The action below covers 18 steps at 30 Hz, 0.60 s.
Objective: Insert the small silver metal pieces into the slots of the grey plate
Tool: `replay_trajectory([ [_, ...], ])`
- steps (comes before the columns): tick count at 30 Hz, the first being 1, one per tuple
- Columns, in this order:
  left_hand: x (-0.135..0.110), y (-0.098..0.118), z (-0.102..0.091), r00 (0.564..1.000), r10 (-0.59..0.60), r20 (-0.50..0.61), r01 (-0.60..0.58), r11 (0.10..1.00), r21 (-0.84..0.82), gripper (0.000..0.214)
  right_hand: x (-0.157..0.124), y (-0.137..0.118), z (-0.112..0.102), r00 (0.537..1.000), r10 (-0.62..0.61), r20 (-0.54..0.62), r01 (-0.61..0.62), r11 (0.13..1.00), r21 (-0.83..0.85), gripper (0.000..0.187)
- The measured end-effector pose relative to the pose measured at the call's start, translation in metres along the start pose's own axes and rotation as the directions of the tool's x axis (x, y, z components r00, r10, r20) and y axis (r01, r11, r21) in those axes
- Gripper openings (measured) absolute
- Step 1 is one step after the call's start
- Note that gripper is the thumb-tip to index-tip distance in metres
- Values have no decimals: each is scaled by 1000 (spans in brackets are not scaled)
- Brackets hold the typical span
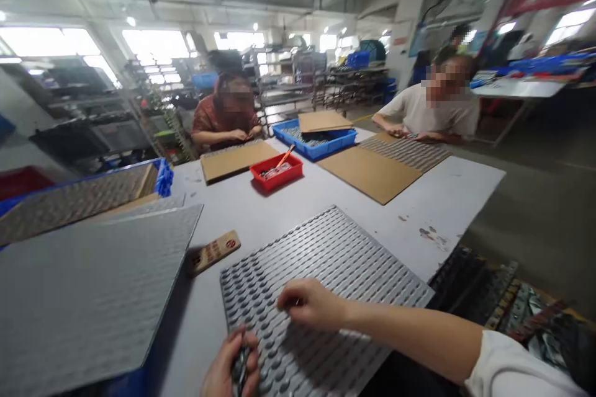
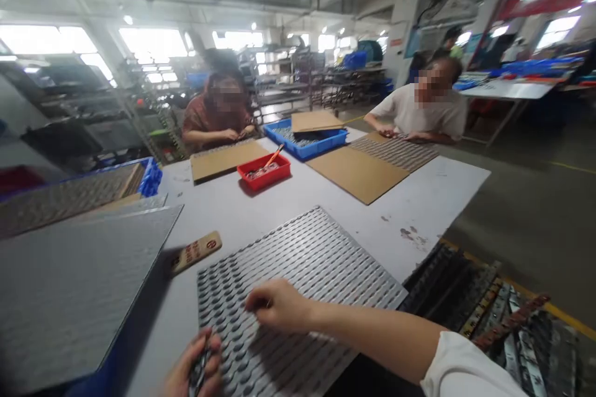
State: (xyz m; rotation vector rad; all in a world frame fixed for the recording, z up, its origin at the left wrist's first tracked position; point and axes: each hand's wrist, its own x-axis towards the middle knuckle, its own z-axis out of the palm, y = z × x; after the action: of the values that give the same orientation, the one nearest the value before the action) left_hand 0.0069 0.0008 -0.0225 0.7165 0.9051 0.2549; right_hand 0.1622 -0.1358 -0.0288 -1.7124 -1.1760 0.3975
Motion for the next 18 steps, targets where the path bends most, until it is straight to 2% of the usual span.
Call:
replay_trajectory([
  [2, -7, 9, 10, 992, 122, -11, -122, 993, -5, 26, -3, 9, -6, 999, 44, 4, -44, 999, 11, 34],
  [5, -6, 16, 17, 979, 201, 32, -200, 979, -33, 25, -4, 24, -10, 995, 88, 41, -89, 996, 11, 31],
  [6, -4, 17, 16, 976, 219, 14, -218, 974, -54, 25, -3, 27, -10, 994, 93, 61, -93, 996, 7, 29],
  [13, -1, 6, -6, 981, 192, -41, -196, 965, -172, 30, 5, 31, 8, 983, 36, 179, -21, 996, -82, 25],
  [18, -3, 5, -8, 988, 153, -25, -155, 963, -222, 31, 3, 33, 18, 982, -6, 189, 48, 976, -215, 23],
])
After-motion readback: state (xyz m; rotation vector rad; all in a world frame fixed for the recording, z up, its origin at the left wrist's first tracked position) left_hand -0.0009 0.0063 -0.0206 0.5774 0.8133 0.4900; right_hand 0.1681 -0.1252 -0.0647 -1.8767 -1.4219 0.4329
